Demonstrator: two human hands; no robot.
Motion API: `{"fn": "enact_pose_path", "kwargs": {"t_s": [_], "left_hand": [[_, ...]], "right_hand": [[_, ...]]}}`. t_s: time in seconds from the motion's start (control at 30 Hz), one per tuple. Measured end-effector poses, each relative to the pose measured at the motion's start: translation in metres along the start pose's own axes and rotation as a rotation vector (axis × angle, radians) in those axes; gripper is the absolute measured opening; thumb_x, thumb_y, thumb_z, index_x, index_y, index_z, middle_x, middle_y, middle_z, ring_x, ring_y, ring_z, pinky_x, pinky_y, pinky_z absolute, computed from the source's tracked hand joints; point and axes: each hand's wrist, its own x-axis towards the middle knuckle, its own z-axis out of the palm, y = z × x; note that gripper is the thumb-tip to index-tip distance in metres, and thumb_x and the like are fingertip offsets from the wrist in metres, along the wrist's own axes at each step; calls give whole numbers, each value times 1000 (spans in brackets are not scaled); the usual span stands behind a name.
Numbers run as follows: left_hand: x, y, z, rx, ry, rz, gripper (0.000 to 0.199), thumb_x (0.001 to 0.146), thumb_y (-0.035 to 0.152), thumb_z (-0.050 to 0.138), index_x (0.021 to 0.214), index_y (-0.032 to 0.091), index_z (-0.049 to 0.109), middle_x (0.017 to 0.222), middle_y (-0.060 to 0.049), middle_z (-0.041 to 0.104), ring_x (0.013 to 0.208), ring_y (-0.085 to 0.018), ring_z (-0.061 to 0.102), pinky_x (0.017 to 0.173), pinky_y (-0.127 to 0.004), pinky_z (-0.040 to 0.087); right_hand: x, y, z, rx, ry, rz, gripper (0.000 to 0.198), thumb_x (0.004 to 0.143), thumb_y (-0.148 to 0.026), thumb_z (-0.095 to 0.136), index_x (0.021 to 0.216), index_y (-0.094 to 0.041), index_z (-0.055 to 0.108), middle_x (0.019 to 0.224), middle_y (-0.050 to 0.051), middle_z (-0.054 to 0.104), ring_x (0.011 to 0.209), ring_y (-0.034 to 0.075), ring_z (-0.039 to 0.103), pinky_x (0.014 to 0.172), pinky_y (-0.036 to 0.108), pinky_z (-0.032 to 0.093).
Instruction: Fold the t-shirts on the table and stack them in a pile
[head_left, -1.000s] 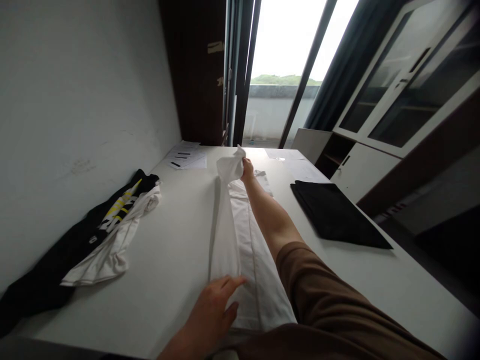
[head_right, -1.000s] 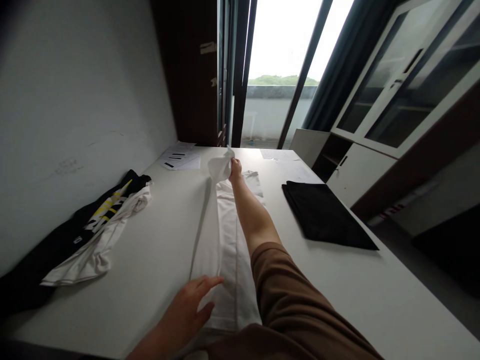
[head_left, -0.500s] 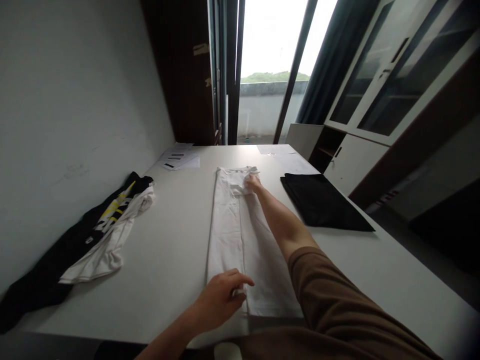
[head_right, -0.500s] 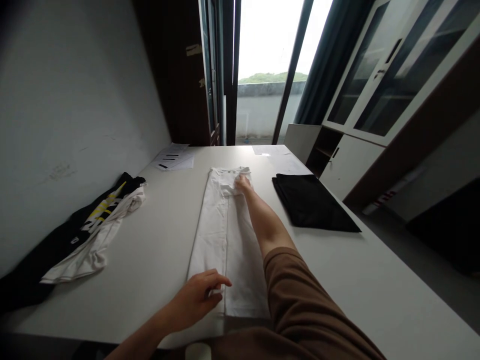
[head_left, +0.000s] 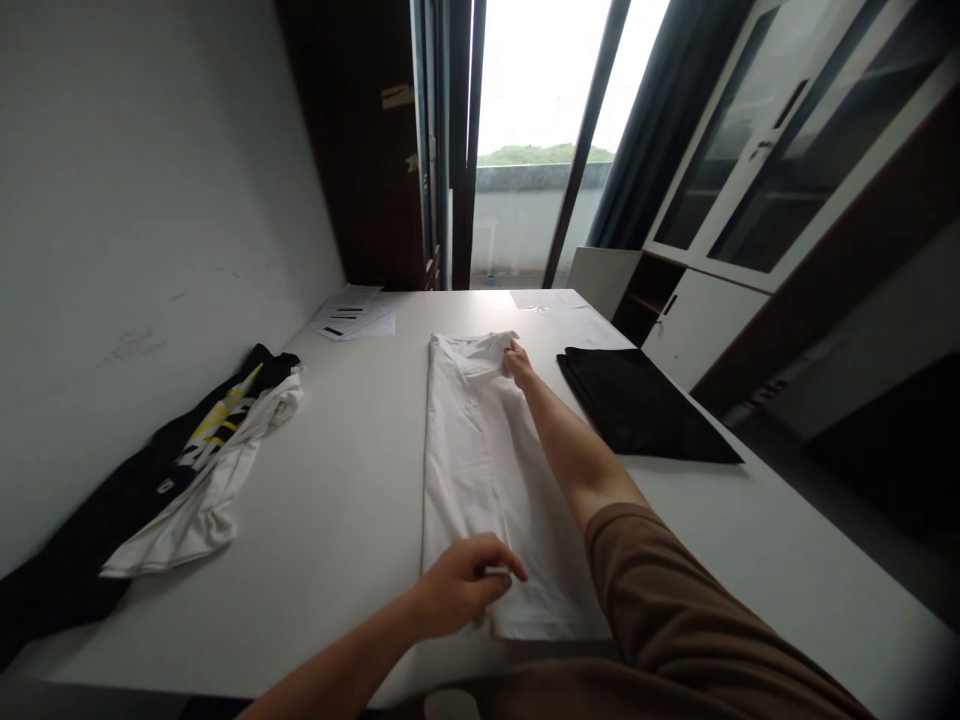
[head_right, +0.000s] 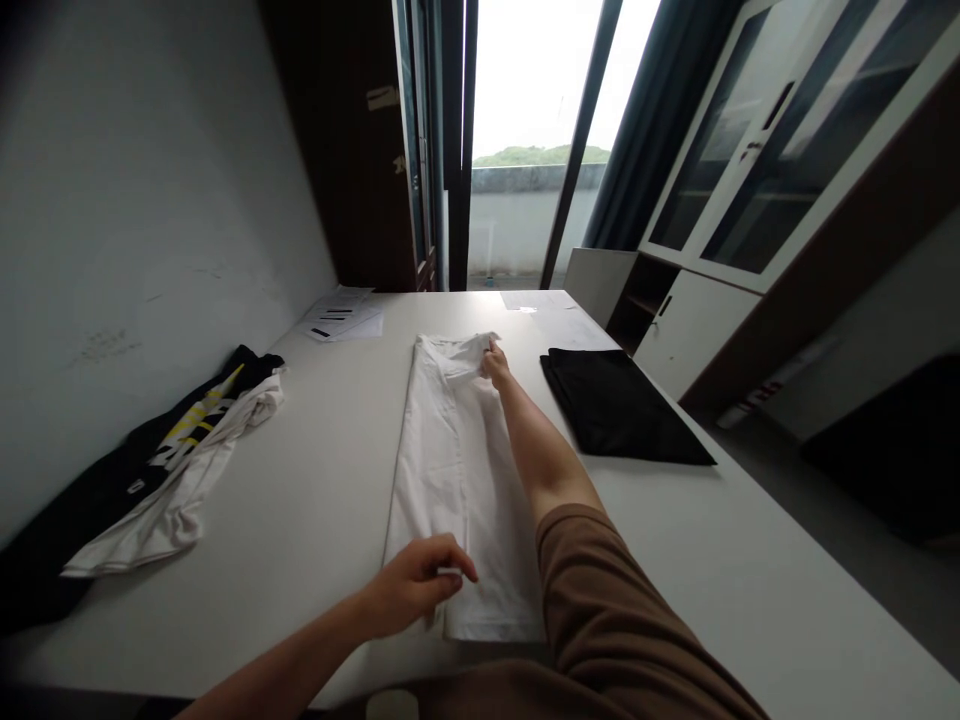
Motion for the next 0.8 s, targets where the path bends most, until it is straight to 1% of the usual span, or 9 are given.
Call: {"fn": "enact_pose_path", "kwargs": {"t_s": [0.07,0.17,0.23,0.3,0.37,0.47,0.6,0.63,0.8], "left_hand": [[1,0,-3,-32,-8,-10,26,86,13,59,105,18,75,86,-1,58,75,-12,49,69,-23,39],[-1,1,-9,15,-169,-17,28,82,12,63,106,20,76,85,1,55,75,-11,49,68,-21,39],[-1,-1,-15,-52,-305,-71,33,83,17,66,116,20,73,81,2,52,69,-10,47,64,-21,40],[0,-3,-22,-165,-357,-114,40,89,25,64,129,19,65,84,1,54,69,-10,50,65,-21,44],[3,-5,-30,-114,-268,-97,39,93,27,59,131,20,62,91,-1,58,75,-12,55,73,-25,49],[12,-6,-45,316,-38,18,27,94,22,58,119,22,68,102,-4,63,96,-17,59,92,-33,49],[24,-17,-62,754,53,135,31,90,22,65,121,22,67,130,-9,61,128,-26,51,116,-45,36],[26,-22,-65,817,35,151,35,91,23,66,126,22,65,138,-10,58,134,-27,47,119,-47,32],[28,-41,-68,1010,-112,195,65,96,36,62,156,25,40,168,-11,28,156,-32,21,126,-57,12]], "right_hand": [[4,2,-1,6,17,6,53,91,-32,44,140,-19,58,114,9,71,95,19,66,82,28,55],[7,10,-6,-102,19,101,46,88,-30,48,129,-18,65,108,10,72,92,21,67,80,29,54],[8,15,-10,-190,14,161,43,86,-30,52,123,-15,69,108,14,72,98,26,67,85,34,54],[11,18,-13,-254,21,193,43,86,-29,54,124,-14,68,115,18,70,108,30,65,94,38,52],[13,18,-14,-313,31,219,44,88,-28,53,128,-15,66,121,20,68,115,32,63,100,42,49],[9,13,-13,-396,62,247,48,93,-29,52,137,-13,60,126,24,63,119,36,59,101,47,47],[-7,-1,-2,-637,152,-47,49,99,-30,47,145,-13,53,142,23,51,135,37,42,109,51,39],[-10,-5,5,-679,99,-146,47,99,-28,46,143,-15,55,144,21,51,136,36,41,111,50,38],[-13,-27,60,-684,-453,-470,35,103,-28,46,129,-24,69,135,8,63,131,27,49,112,37,39]]}}
